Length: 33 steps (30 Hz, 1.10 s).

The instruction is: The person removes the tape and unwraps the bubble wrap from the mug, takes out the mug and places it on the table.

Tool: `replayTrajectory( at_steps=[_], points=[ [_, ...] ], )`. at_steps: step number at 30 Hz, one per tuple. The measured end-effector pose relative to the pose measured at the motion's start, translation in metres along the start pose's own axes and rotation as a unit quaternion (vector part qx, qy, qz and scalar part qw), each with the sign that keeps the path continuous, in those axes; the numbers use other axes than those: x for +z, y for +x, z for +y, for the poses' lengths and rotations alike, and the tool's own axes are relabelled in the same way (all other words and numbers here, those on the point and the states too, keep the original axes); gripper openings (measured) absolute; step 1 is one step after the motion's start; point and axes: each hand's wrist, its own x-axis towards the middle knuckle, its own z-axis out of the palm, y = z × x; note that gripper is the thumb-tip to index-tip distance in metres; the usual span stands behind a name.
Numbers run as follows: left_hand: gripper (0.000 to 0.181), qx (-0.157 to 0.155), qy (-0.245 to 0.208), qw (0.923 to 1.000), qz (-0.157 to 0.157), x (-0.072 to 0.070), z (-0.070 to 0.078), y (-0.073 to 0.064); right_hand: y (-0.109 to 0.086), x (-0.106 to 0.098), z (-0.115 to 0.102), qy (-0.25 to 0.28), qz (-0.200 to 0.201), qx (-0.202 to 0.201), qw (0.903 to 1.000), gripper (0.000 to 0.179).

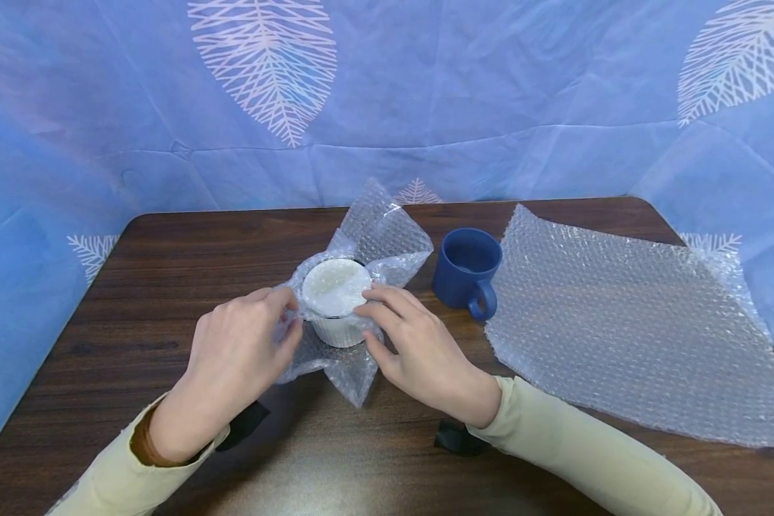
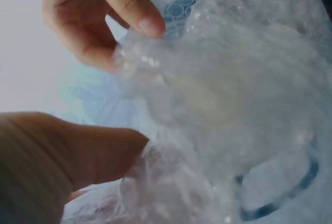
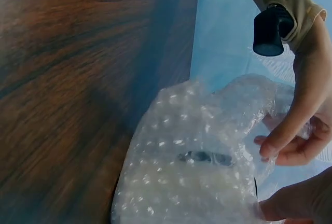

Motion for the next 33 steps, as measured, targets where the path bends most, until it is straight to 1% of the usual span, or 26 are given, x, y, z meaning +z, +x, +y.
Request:
replayTrajectory(
  at_steps=[8, 13, 21, 24, 29, 33],
  points=[
    [0.005, -0.011, -0.018, 0.9993, 0.03, -0.008, -0.006, 0.002, -0.006, -0.005, 0.008, 0.01, 0.01, 0.001, 0.9999, 0.028],
    [0.003, -0.022, -0.029, 0.9987, 0.037, -0.012, -0.01, 0.004, -0.007, -0.006, 0.012, 0.012, 0.023, -0.004, 0.9997, 0.027],
    [0.004, -0.036, -0.028, 0.9972, 0.059, -0.016, -0.017, 0.004, -0.011, -0.008, 0.016, 0.029, 0.037, -0.003, 0.9989, 0.027],
    [0.004, -0.045, -0.027, 0.9971, 0.055, -0.017, -0.02, 0.004, -0.012, -0.008, 0.018, 0.035, 0.042, -0.002, 0.9985, 0.027],
    [0.003, -0.063, -0.022, 0.9969, 0.041, -0.022, -0.026, 0.003, -0.014, -0.008, 0.021, 0.038, 0.054, -0.007, 0.9978, 0.026],
    [0.004, -0.074, -0.017, 0.9964, 0.038, -0.024, -0.032, 0.002, -0.015, -0.009, 0.024, 0.039, 0.06, -0.006, 0.9974, 0.025]
  ],
)
